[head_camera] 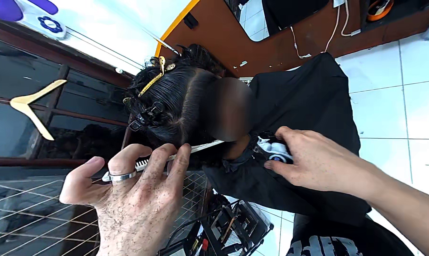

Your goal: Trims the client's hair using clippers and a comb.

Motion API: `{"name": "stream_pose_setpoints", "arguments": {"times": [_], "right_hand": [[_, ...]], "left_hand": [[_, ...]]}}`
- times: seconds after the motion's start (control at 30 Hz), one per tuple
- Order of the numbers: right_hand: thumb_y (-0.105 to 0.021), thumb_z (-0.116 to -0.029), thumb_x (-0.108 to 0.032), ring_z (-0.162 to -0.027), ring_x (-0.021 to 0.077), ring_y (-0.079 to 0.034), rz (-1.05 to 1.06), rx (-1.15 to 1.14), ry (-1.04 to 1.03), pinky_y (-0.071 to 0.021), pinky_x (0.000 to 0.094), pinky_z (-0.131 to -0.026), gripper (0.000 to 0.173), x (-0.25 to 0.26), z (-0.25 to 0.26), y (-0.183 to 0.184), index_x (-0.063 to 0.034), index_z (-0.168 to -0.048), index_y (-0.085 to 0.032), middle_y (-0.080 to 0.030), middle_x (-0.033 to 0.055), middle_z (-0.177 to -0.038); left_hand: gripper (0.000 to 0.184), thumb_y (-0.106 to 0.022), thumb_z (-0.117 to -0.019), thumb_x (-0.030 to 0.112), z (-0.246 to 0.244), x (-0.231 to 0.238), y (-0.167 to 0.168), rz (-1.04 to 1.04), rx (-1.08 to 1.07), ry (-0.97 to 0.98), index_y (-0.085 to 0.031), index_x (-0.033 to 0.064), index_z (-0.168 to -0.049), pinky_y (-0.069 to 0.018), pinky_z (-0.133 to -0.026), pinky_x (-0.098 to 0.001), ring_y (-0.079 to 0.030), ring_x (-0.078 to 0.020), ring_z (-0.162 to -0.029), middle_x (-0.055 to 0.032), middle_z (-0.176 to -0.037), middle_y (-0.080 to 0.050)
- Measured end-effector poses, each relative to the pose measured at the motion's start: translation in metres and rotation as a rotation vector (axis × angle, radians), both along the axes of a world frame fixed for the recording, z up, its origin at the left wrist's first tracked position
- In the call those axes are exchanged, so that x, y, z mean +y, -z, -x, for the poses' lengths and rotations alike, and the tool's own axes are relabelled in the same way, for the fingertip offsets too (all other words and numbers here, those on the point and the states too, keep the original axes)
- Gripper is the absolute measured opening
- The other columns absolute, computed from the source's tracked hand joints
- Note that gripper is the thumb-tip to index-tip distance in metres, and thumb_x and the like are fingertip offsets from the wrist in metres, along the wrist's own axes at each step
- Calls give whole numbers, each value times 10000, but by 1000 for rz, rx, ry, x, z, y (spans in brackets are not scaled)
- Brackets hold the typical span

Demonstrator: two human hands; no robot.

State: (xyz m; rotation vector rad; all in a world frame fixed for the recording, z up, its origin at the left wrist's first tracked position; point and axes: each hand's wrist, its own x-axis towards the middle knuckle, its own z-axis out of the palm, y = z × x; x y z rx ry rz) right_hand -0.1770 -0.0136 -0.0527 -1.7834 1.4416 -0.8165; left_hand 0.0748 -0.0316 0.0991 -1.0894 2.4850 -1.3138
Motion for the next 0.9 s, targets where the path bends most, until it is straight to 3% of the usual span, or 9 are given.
{"name": "stream_pose_setpoints", "arguments": {"times": [0.07, 0.17, 0.43, 0.77, 0.9], "right_hand": [[-693, -910, -500, -724, 159, -647, 20, 19, -4, -542, 378, -623, 456, -8, -17, -7, -96, -1109, -620, -622, 8, -803], [-688, -942, -464, -766, 192, -659, 18, 54, -39, -541, 380, -657, 460, -20, -35, -14, -53, -1134, -611, -628, 44, -834], [-701, -927, -465, -694, 155, -646, 24, 74, -1, -529, 344, -600, 437, -31, -42, -14, -68, -1076, -596, -600, 2, -751], [-695, -921, -462, -675, 128, -633, 107, -4, 2, -523, 324, -587, 421, -32, -47, -14, -77, -1063, -601, -591, -13, -735], [-705, -936, -452, -659, 124, -624, 4, 6, -42, -518, 319, -574, 393, -34, -40, -22, -85, -1037, -607, -590, -14, -724]], "left_hand": [[426, -515, -970, -60, -4, 0, -2, -21, -19, 12, -761, 181, -1222, -290, -987, -629, -612, -377, -1080, -99, -1086, -736], [434, -506, -969, -74, -11, 1, -7, -36, -49, 7, -760, 173, -1219, -285, -1010, -631, -622, -378, -1087, -108, -1083, -741], [433, -520, -966, -85, -19, 2, -21, -47, -121, -26, -743, 152, -1250, -306, -1021, -651, -647, -379, -1101, -112, -1154, -741], [446, -488, -986, -62, -26, -3, -29, -69, -114, -26, -728, 179, -1274, -267, -1038, -687, -616, -407, -1141, -122, -1139, -729], [435, -504, -987, -51, -29, -4, -31, -64, -109, -27, -732, 193, -1266, -262, -1043, -681, -617, -393, -1149, -114, -1134, -733]]}}
